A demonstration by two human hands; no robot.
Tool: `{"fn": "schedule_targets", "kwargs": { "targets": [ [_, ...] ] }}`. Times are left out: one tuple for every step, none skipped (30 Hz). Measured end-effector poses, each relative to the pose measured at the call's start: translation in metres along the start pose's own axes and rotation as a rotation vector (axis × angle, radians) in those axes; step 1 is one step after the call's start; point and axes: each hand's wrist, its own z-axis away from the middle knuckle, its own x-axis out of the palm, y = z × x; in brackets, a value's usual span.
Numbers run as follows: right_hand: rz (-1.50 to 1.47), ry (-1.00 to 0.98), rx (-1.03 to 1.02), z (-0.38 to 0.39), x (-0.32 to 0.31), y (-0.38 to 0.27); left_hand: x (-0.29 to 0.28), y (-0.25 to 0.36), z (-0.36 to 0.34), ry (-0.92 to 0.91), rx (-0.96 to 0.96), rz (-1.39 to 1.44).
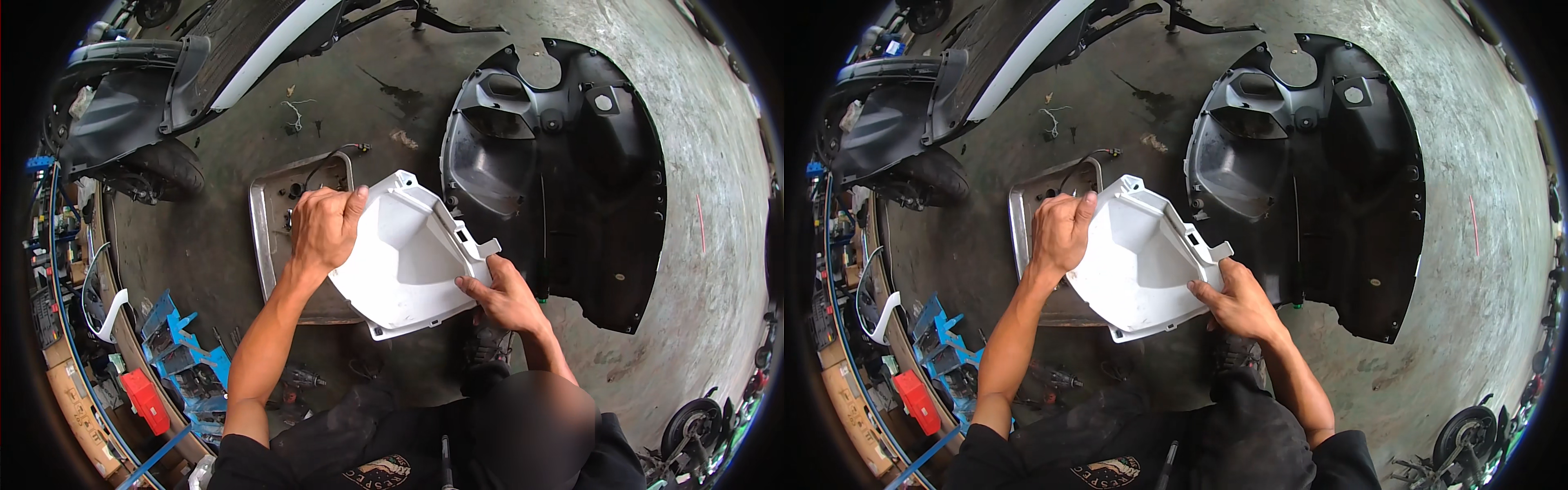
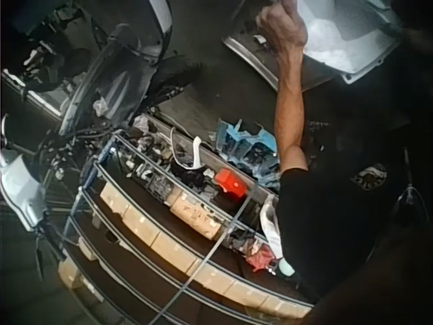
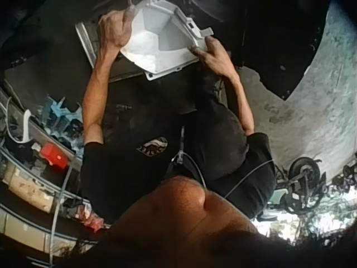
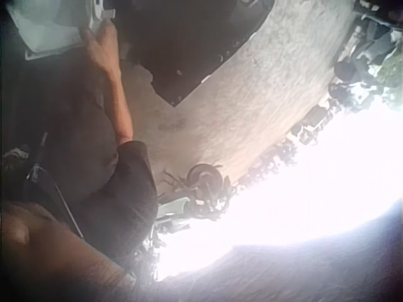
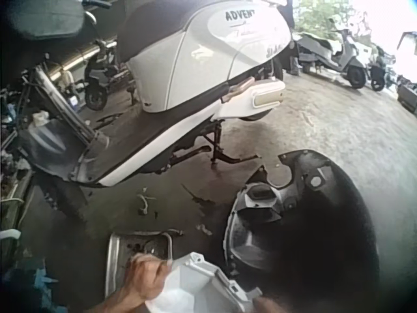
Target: The person disassembles scooter body panels using a screwdriver, removes a white internal component, and places parts into a metal tray.
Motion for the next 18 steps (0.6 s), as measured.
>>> {"fn": "schedule_targets", "kwargs": {
  "targets": [
    [-0.006, 0.005, 0.007, 0.0, 0.0, -0.001, -0.003, -0.001, -0.002, -0.076, -0.071, -0.015],
    [-0.011, 0.011, 0.014, 0.0, 0.0, -0.002, -0.002, -0.001, 0.0, -0.056, -0.039, -0.029],
    [-0.016, 0.021, 0.02, 0.001, -0.001, -0.003, 0.0, 0.0, 0.001, -0.035, -0.004, -0.041],
    [-0.057, 0.022, -0.007, 0.001, -0.002, -0.002, 0.002, 0.001, 0.002, -0.013, 0.033, -0.053],
    [-0.099, 0.023, -0.034, 0.001, -0.002, 0.001, 0.003, 0.003, 0.006, -0.015, 0.035, -0.056],
    [-0.139, 0.028, -0.061, 0.001, -0.004, 0.004, 0.005, 0.006, 0.012, -0.017, 0.039, -0.056],
    [-0.208, 0.067, -0.058, -0.001, -0.008, 0.012, 0.007, 0.009, 0.015, -0.019, 0.043, -0.057],
    [-0.277, 0.106, -0.056, -0.003, -0.012, 0.018, 0.008, 0.008, 0.017, -0.009, 0.038, -0.059],
    [-0.339, 0.143, -0.053, 0.0, -0.014, 0.012, 0.007, 0.003, 0.019, -0.002, 0.03, -0.065],
    [-0.358, 0.176, -0.086, -0.002, -0.016, 0.017, 0.006, -0.001, 0.021, 0.005, 0.022, -0.071],
    [-0.369, 0.191, -0.088, -0.003, -0.015, 0.016, 0.002, -0.005, 0.019, -0.005, -0.04, -0.043],
    [-0.379, 0.203, -0.09, -0.004, -0.014, 0.015, -0.001, -0.004, 0.017, 0.025, -0.036, -0.066],
    [-0.315, 0.187, -0.081, -0.004, -0.013, 0.016, -0.003, -0.003, 0.014, 0.056, -0.033, -0.09],
    [-0.25, 0.17, -0.072, -0.004, -0.01, 0.021, -0.004, -0.002, 0.012, 0.088, -0.031, -0.113],
    [-0.184, 0.154, -0.067, -0.005, -0.008, 0.025, -0.004, 0.002, 0.009, 0.072, -0.017, -0.169],
    [-0.089, 0.102, -0.093, -0.007, -0.008, 0.031, -0.004, 0.01, 0.006, 0.054, -0.009, -0.224],
    [0.009, 0.051, -0.075, -0.007, -0.006, 0.032, 0.0, 0.016, 0.005, 0.052, 0.03, -0.259],
    [0.108, 0.001, -0.054, -0.007, -0.006, 0.034, 0.005, 0.019, 0.005, 0.048, 0.069, -0.291]
  ]
}}
